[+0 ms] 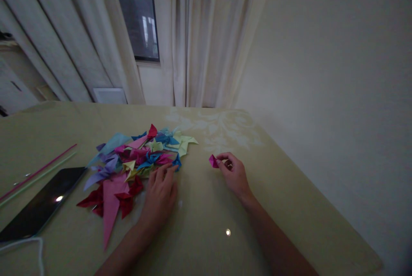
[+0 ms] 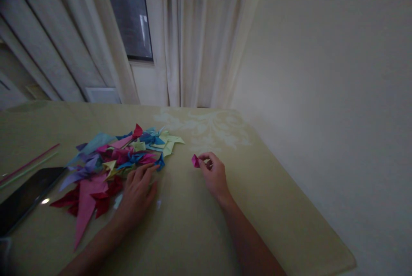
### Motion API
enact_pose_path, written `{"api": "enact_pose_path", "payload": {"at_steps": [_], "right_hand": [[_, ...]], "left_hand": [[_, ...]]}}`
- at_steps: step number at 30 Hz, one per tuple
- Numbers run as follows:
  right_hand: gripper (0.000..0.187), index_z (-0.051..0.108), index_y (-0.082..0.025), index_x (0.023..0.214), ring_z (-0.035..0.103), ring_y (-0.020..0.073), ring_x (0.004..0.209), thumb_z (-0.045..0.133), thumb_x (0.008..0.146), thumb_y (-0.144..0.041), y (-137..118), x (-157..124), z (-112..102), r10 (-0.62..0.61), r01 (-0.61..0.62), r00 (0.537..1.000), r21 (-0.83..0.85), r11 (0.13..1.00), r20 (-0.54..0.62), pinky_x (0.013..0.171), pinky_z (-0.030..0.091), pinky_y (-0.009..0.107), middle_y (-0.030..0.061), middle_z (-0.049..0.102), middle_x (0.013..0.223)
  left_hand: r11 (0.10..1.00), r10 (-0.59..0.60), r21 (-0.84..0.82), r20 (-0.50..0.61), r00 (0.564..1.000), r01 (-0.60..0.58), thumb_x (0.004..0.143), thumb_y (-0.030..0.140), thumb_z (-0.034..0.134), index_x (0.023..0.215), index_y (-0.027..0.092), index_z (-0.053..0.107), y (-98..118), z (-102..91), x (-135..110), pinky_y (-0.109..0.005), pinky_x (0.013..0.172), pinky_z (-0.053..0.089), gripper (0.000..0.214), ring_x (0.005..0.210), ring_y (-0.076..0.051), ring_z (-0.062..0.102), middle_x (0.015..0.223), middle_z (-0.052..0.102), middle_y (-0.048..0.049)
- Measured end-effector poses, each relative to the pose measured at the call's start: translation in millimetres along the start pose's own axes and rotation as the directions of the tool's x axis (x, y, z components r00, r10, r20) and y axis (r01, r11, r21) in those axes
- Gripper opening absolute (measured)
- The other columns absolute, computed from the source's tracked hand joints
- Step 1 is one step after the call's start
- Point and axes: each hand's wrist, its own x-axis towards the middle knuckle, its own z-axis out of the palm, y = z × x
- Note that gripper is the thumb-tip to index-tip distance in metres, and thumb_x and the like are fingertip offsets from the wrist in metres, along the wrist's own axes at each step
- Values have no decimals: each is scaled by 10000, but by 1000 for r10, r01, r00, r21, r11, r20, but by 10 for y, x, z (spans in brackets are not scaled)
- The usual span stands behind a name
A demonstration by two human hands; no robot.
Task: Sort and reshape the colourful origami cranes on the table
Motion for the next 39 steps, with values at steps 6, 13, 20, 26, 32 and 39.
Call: {"api": "enact_pose_path", "payload": {"at_steps": [6, 13, 20, 26, 32, 39], "right_hand": [[218, 725, -190, 952, 641, 185, 652, 636, 886, -378, 172, 85, -105, -13, 11, 1000, -128, 992, -14, 633, 491, 298, 73, 753, 884], [257, 753, -195, 992, 629, 179, 736, 660, 948, -431, -99, -89, 26, -106, 108, 994, -79, 991, 39, 682, 499, 297, 73, 719, 936], [380, 738, -185, 1128, 671, 170, 780, 823, 842, -420, -296, -420, 372, -27, -122, 882, 284, 951, 470, 683, 523, 264, 37, 734, 913], [313, 736, -191, 1002, 695, 179, 752, 818, 845, -448, -231, -392, 402, 15, -180, 916, 376, 909, 402, 702, 560, 287, 33, 742, 837], [366, 725, -207, 1065, 733, 203, 817, 833, 831, -466, -256, -397, 384, 37, -207, 927, 427, 880, 373, 759, 594, 314, 45, 759, 893], [370, 738, -194, 1057, 717, 187, 803, 844, 835, -470, -237, -396, 405, 49, -191, 944, 422, 886, 326, 743, 588, 300, 50, 756, 916]], "left_hand": [[965, 88, -249, 17, 996, -81, 939, 191, 612, 1436, 287, 550, 87, 106, -37, -538, 1086, 540, 510, 1314, -314, 564, 1456, 546, -108], [863, 30, -501, -79, 996, -66, 945, 364, 734, 1427, 325, 518, 218, -72, 27, -412, 957, 651, 529, 1219, -250, 650, 1377, 559, -83], [869, 197, -442, -104, 975, -222, 989, 252, 659, 1461, 337, 505, 301, -128, -40, -451, 1065, 603, 504, 1289, -260, 634, 1393, 584, -88], [878, 69, -467, -94, 993, -105, 937, 345, 740, 1416, 308, 551, 284, -121, 7, -481, 1060, 589, 515, 1267, -286, 649, 1362, 616, -98], [791, -72, -603, 72, 995, 100, 981, 372, 660, 1235, 238, 658, 305, -191, 67, -363, 829, 636, 286, 943, -211, 740, 1073, 734, -60], [757, -113, -646, 15, 993, 96, 915, 371, 740, 1146, 231, 700, 348, -227, 82, -343, 839, 628, 273, 964, -207, 737, 1063, 744, -51]]}}
